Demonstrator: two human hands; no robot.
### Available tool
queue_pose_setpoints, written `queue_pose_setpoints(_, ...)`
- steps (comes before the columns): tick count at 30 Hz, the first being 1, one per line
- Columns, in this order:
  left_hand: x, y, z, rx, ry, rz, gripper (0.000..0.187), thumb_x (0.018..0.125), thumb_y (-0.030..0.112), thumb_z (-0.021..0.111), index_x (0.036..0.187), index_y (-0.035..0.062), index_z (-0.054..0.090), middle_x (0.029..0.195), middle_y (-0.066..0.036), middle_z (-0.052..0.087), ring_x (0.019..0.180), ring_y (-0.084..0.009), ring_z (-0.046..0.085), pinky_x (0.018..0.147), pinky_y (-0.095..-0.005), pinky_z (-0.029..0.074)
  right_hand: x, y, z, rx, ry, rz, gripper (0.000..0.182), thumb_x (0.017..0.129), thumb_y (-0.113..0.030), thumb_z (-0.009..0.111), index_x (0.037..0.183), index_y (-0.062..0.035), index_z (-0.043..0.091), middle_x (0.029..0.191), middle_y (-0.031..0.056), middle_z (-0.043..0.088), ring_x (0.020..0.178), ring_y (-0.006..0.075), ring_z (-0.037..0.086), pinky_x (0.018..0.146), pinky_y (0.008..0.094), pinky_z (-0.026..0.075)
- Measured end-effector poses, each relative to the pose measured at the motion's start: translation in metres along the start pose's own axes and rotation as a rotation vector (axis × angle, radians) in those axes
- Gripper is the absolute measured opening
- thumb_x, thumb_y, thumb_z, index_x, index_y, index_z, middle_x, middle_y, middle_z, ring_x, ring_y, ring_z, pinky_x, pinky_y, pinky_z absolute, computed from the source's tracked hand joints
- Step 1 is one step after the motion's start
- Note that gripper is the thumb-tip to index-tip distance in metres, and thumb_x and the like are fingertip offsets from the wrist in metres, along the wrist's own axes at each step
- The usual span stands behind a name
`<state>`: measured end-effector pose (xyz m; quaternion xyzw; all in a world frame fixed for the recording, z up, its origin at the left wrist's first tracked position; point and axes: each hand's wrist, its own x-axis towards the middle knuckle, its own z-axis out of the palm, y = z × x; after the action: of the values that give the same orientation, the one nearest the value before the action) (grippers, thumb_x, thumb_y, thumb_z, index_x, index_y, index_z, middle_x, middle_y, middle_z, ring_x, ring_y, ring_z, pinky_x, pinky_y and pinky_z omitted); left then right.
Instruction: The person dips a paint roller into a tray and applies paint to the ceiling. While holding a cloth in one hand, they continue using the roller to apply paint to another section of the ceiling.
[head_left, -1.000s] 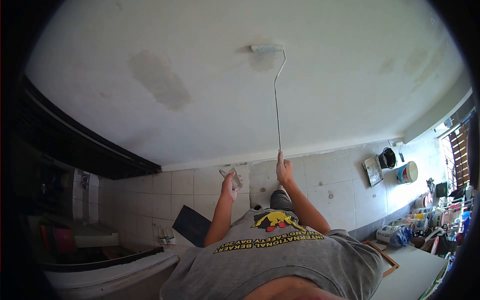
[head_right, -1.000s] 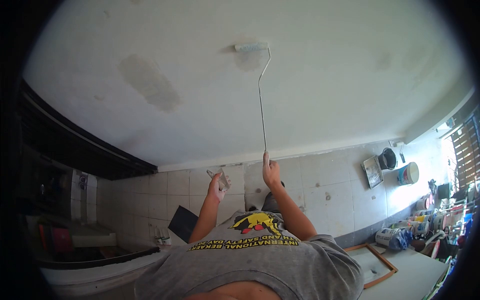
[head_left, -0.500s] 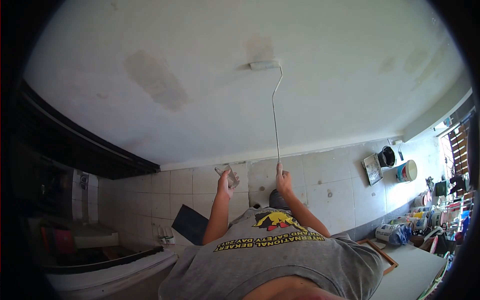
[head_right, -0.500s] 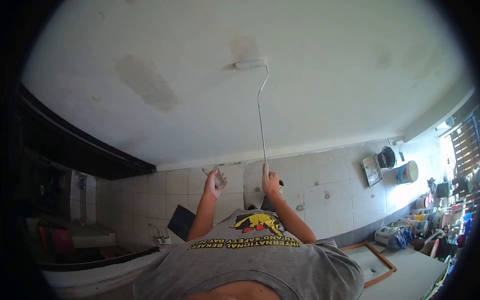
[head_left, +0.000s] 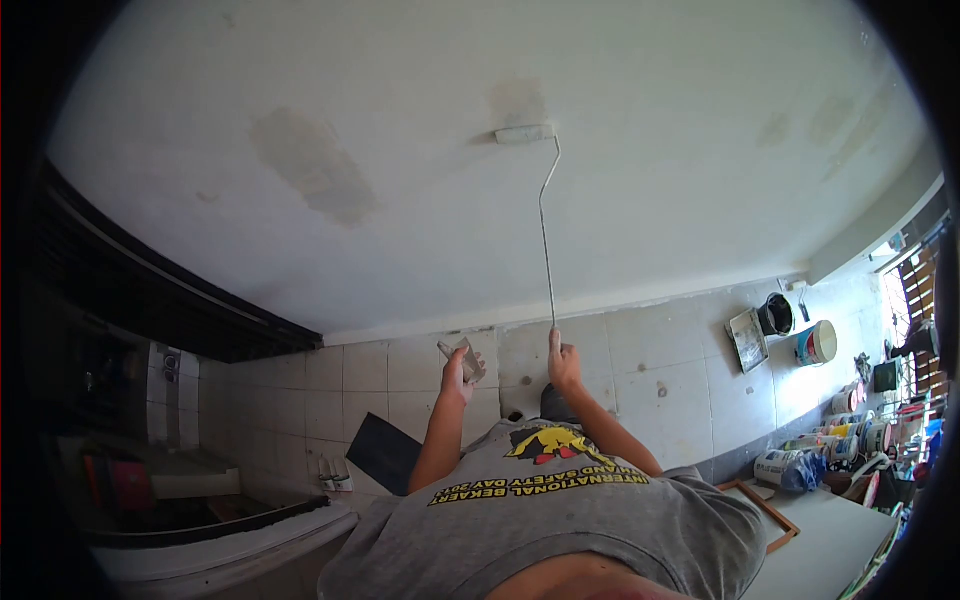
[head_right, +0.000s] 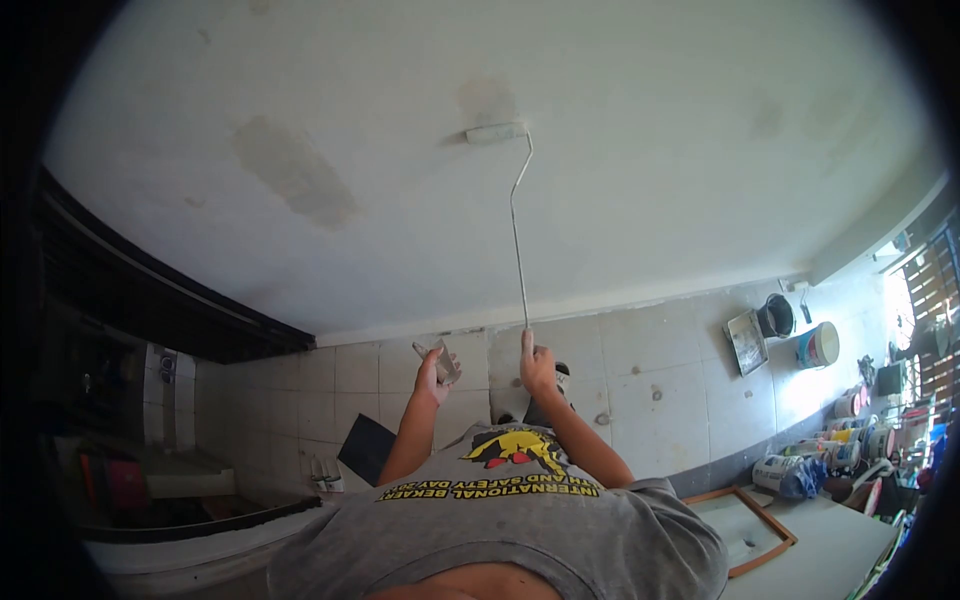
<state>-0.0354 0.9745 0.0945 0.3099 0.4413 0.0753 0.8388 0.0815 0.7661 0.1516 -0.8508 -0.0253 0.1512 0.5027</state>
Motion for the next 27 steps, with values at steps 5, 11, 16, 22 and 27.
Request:
queue_pose_setpoints(5, 0.024, -0.009, -0.008, -0.006, -0.045, -0.034, 0.045, 0.085, 0.037, 0.064, 0.12, 0.012, 0.053, 0.106, -0.009, 0.063, 0.091, -0.0255, 0.061, 0.079, -0.0399, 0.049, 0.02, -0.026, 0.0, 0.099, 0.025, -0.127, 0.076, 0.098, -0.056, 0.038, 0.057, 0.0067, 0.044, 0.052, 0.0199, 0.04, 0.052, 0.0279, 0.037, 0.055, 0.0445, 0.036)
queue_pose_setpoints(11, -0.008, 0.003, 0.027, 0.035, -0.041, -0.017, 0.043, 0.085, 0.038, 0.064, 0.116, 0.0102, 0.055, 0.104, -0.008, 0.062, 0.092, -0.0244, 0.061, 0.08, -0.0398, 0.051, 0.011, 0.03, 0.007, 0.254, -0.049, -0.023, 0.071, 0.097, -0.06, 0.04, 0.053, -0.0039, 0.039, 0.05, 0.0015, 0.036, 0.05, 0.014, 0.031, 0.046, 0.0368, 0.027)
queue_pose_setpoints(16, -0.006, -0.003, 0.017, 0.063, -0.001, -0.028, 0.047, 0.085, 0.038, 0.063, 0.122, 0.0123, 0.053, 0.109, -0.009, 0.063, 0.097, -0.0251, 0.062, 0.083, -0.0393, 0.051, 0.003, 0.048, -0.001, 0.147, -0.017, -0.033, 0.071, 0.095, -0.063, 0.041, 0.054, -0.0047, 0.04, 0.051, 0.0009, 0.035, 0.051, 0.0132, 0.032, 0.047, 0.0357, 0.027)
queue_pose_setpoints(22, -0.008, 0.008, 0.012, 0.014, 0.019, 0.013, 0.046, 0.085, 0.037, 0.064, 0.122, 0.0125, 0.053, 0.108, -0.009, 0.064, 0.095, -0.0253, 0.062, 0.081, -0.0396, 0.051, 0.014, 0.047, 0.007, 0.097, -0.014, 0.013, 0.073, 0.096, -0.062, 0.04, 0.053, -0.0025, 0.037, 0.05, 0.003, 0.033, 0.052, 0.0143, 0.031, 0.048, 0.0378, 0.027)
queue_pose_setpoints(27, -0.006, 0.013, 0.008, 0.003, 0.046, 0.015, 0.047, 0.086, 0.037, 0.063, 0.124, 0.013, 0.051, 0.11, -0.01, 0.063, 0.096, -0.0259, 0.061, 0.08, -0.0398, 0.051, 0.021, 0.028, 0.007, 0.05, 0.014, -0.073, 0.076, 0.097, -0.06, 0.039, 0.054, 0.0028, 0.038, 0.05, 0.0085, 0.03, 0.052, 0.017, 0.031, 0.049, 0.0417, 0.029)
